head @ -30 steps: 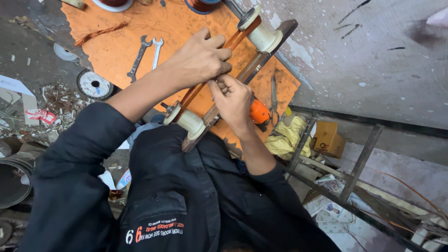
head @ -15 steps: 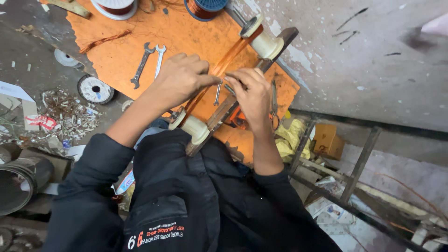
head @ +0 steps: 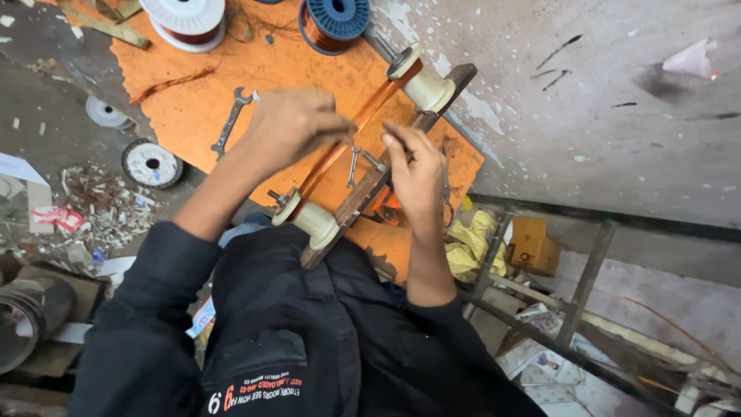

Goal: The person sets up a manual wire-winding jig, measures the spacing between spools, and uses a wrench to tighten the assembly. They then operate the crank to wind copper wire onto a bobbin and inspect the wound coil.

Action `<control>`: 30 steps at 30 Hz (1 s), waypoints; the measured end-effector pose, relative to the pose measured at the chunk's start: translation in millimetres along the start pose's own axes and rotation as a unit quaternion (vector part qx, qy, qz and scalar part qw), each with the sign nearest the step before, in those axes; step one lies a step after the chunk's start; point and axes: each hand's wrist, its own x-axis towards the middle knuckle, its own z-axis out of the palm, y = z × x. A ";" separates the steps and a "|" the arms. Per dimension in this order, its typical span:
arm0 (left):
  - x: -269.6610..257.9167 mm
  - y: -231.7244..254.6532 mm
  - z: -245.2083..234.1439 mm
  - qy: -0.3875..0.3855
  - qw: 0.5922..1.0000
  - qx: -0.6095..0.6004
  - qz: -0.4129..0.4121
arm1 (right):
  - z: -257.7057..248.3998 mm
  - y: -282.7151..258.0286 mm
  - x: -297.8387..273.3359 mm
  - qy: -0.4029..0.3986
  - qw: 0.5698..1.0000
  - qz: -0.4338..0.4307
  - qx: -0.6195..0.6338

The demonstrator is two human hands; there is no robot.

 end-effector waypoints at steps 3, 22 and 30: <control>-10.2 10.6 8.2 -0.045 0.995 0.078 0.049 | 4.6 1.2 9.7 -0.011 1.000 0.023 -0.005; -11.6 9.5 2.9 -0.024 0.999 0.010 0.025 | -3.0 -9.2 14.4 -0.044 0.998 -0.016 -0.031; -13.4 5.3 12.2 0.019 0.997 0.050 -0.049 | 6.6 -1.4 0.2 -0.054 0.992 -0.049 -0.107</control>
